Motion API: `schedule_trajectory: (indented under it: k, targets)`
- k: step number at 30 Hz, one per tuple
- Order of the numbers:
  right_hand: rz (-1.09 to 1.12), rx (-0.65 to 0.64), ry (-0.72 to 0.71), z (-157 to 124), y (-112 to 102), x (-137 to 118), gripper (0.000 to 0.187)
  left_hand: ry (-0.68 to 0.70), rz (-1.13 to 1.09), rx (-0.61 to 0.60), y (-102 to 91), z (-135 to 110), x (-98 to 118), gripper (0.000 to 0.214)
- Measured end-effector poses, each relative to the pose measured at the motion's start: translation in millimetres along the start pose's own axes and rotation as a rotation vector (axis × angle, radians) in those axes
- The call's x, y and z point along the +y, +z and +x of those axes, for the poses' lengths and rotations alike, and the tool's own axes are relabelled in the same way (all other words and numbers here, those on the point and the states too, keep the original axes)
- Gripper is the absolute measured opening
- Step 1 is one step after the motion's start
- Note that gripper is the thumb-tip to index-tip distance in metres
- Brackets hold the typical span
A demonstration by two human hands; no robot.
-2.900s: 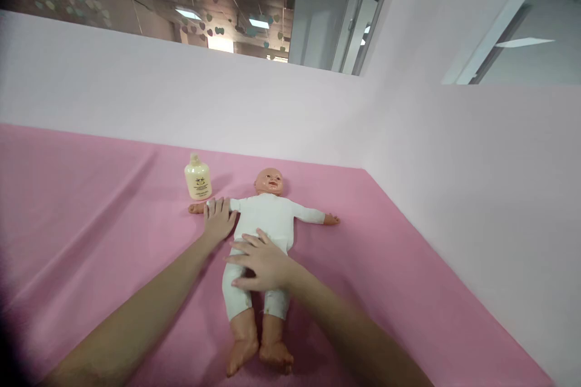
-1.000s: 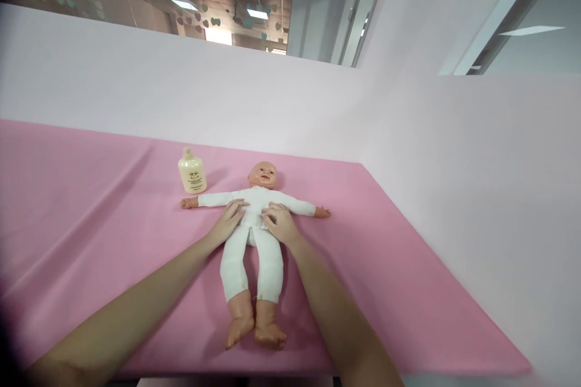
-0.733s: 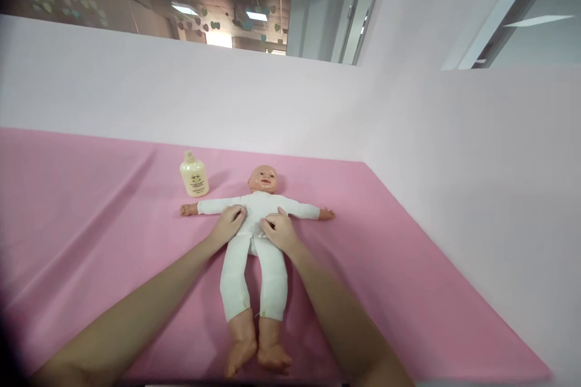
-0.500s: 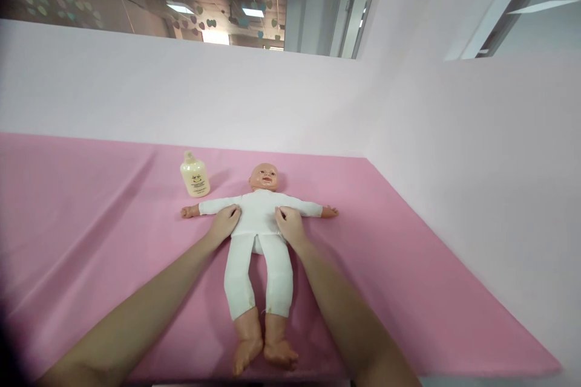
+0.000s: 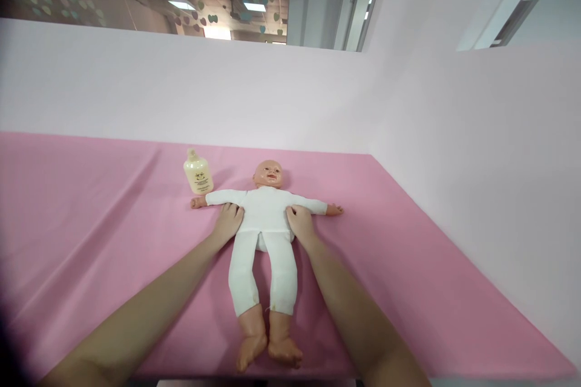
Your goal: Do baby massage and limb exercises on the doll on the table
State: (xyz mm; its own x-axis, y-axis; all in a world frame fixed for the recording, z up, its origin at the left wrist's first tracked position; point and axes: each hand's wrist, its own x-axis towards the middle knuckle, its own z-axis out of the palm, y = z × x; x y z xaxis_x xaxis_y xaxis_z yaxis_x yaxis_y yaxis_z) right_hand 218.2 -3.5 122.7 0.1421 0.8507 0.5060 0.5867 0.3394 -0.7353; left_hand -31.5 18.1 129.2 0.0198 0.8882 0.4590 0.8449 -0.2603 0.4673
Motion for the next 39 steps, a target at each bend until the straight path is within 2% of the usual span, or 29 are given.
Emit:
schedule_trajectory:
  k: [7,12,20,24,26,28,30,34,36,39]
  targets:
    - [-0.054,0.01,0.069,-5,-1,4,0.038,-0.044,0.106,0.002,2.3,0,3,0.033]
    - [-0.1,0.089,0.152,-3,6,10,0.023,-0.061,0.097,0.008,1.0,-2,5,0.041]
    - [0.182,0.156,0.257,-1,11,22,0.094,-0.12,-0.016,0.032,-1.8,-3,5,0.058]
    - [0.429,0.222,0.238,3,9,23,0.111,-0.118,-0.179,0.081,-7.1,-3,2,0.067]
    - [0.551,0.323,0.246,7,6,25,0.109,-0.102,-0.282,0.085,-10.0,-3,1,0.067]
    - [0.62,0.442,0.313,11,1,26,0.105,-0.091,-0.422,0.081,-11.6,-1,1,0.059]
    - [0.687,0.495,0.36,14,-4,28,0.101,-0.103,-0.614,0.083,-11.3,3,1,0.049]
    - [0.962,0.465,0.307,19,-9,29,0.084,-0.179,-1.028,0.228,-7.9,14,-1,0.037]
    - [1.091,0.424,0.347,20,-8,30,0.074,-0.251,-1.151,0.313,-7.2,19,-4,0.033]
    - [1.216,0.378,0.405,22,-6,34,0.062,-0.328,-1.283,0.366,-8.6,23,-8,0.03]
